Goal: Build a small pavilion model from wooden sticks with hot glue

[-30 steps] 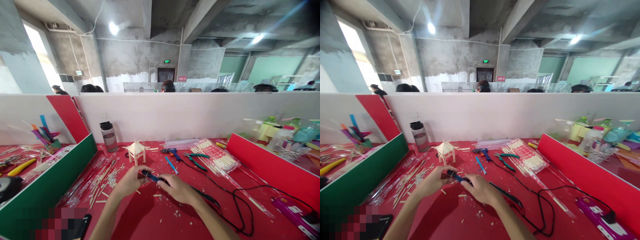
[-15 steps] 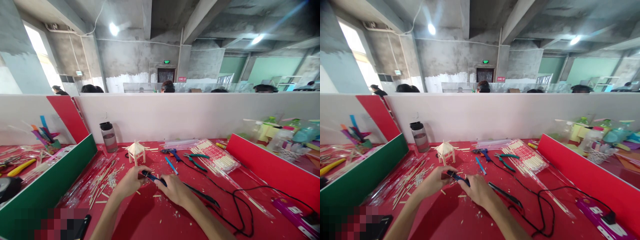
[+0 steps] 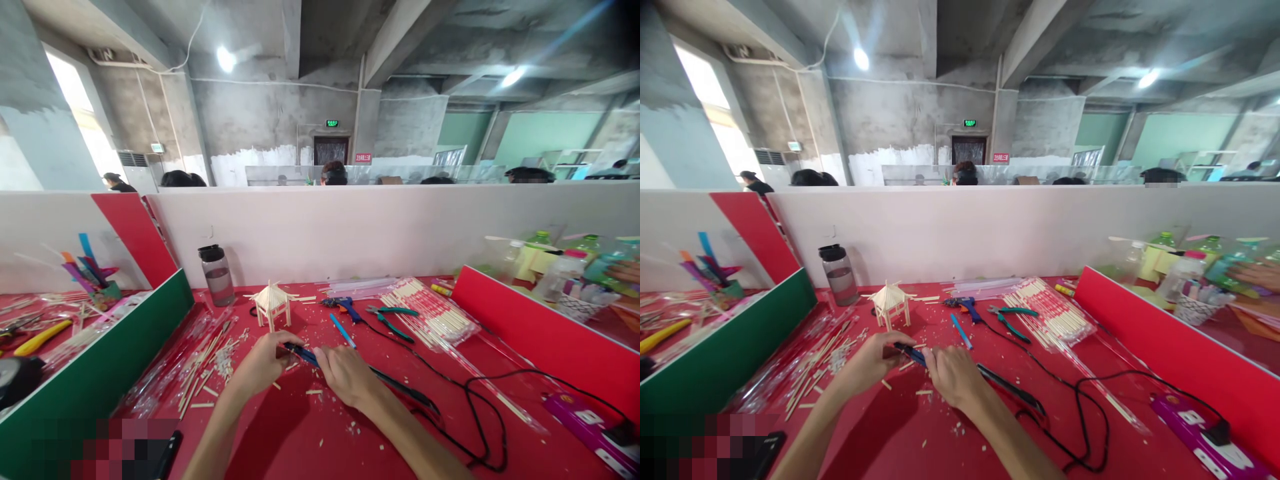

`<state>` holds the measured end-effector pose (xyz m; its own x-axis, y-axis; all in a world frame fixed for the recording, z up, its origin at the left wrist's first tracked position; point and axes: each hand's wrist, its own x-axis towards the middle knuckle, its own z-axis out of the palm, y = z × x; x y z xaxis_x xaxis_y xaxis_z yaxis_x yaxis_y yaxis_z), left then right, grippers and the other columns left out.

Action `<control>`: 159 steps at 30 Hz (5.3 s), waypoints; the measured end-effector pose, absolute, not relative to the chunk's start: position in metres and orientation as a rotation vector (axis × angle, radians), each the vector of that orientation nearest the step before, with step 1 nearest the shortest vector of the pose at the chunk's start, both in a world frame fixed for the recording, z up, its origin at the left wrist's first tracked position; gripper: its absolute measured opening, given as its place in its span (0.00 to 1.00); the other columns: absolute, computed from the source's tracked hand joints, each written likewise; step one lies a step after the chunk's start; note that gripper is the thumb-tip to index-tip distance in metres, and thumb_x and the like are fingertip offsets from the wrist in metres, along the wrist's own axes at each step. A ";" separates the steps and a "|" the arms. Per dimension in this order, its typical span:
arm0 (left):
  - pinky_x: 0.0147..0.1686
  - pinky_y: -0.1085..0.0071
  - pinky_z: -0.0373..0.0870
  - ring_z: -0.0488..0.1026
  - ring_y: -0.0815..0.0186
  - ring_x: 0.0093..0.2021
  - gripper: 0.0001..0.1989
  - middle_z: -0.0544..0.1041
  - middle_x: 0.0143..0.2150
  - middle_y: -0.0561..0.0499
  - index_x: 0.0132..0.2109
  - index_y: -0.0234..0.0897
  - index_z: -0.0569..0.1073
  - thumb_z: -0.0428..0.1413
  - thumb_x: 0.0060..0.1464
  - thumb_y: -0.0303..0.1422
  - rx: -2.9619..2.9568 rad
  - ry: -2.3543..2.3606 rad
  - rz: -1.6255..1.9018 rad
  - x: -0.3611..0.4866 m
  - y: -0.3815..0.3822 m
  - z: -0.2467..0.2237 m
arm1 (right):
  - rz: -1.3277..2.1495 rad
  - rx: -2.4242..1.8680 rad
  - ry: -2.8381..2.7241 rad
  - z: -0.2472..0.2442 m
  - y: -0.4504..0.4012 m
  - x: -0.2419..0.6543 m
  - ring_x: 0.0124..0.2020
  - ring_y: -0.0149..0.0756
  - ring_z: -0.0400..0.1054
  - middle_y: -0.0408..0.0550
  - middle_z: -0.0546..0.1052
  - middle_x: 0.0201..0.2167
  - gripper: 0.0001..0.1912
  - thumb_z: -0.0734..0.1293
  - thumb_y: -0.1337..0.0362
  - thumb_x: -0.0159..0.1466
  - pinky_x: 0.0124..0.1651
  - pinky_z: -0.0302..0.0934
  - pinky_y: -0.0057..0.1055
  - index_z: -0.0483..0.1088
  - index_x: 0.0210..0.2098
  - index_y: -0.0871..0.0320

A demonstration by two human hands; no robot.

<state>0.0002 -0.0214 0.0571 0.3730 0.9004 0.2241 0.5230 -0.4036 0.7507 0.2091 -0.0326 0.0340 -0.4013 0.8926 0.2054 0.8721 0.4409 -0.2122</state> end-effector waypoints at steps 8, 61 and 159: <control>0.46 0.70 0.72 0.77 0.63 0.42 0.18 0.81 0.43 0.48 0.44 0.37 0.79 0.54 0.47 0.21 2.056 1.261 0.845 0.001 -0.020 0.053 | 0.050 -1.487 -2.456 0.032 -0.028 0.210 0.32 0.40 0.77 0.52 0.81 0.31 0.32 0.43 0.57 0.75 0.33 0.56 0.30 0.75 0.35 0.58; 0.43 0.72 0.72 0.78 0.62 0.43 0.19 0.82 0.46 0.46 0.49 0.38 0.79 0.53 0.51 0.26 2.052 1.328 0.689 -0.002 -0.020 0.056 | 0.181 -1.649 -2.413 0.048 -0.038 0.228 0.37 0.49 0.77 0.61 0.81 0.33 0.41 0.43 0.43 0.71 0.39 0.62 0.34 0.78 0.33 0.60; 0.33 0.71 0.60 0.74 0.61 0.36 0.06 0.78 0.38 0.47 0.39 0.38 0.69 0.47 0.59 0.30 2.250 1.444 0.148 -0.005 -0.039 0.059 | 1.097 -1.067 -1.813 0.015 -0.012 0.221 0.29 0.34 0.71 0.43 0.73 0.32 0.07 0.61 0.62 0.67 0.36 0.65 0.30 0.68 0.39 0.57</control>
<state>-0.0046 -0.0391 0.0593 0.4432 0.8832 -0.1532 0.8339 -0.3435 0.4321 0.2210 -0.0120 0.0149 -0.3708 0.9124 0.1736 0.2691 0.2844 -0.9201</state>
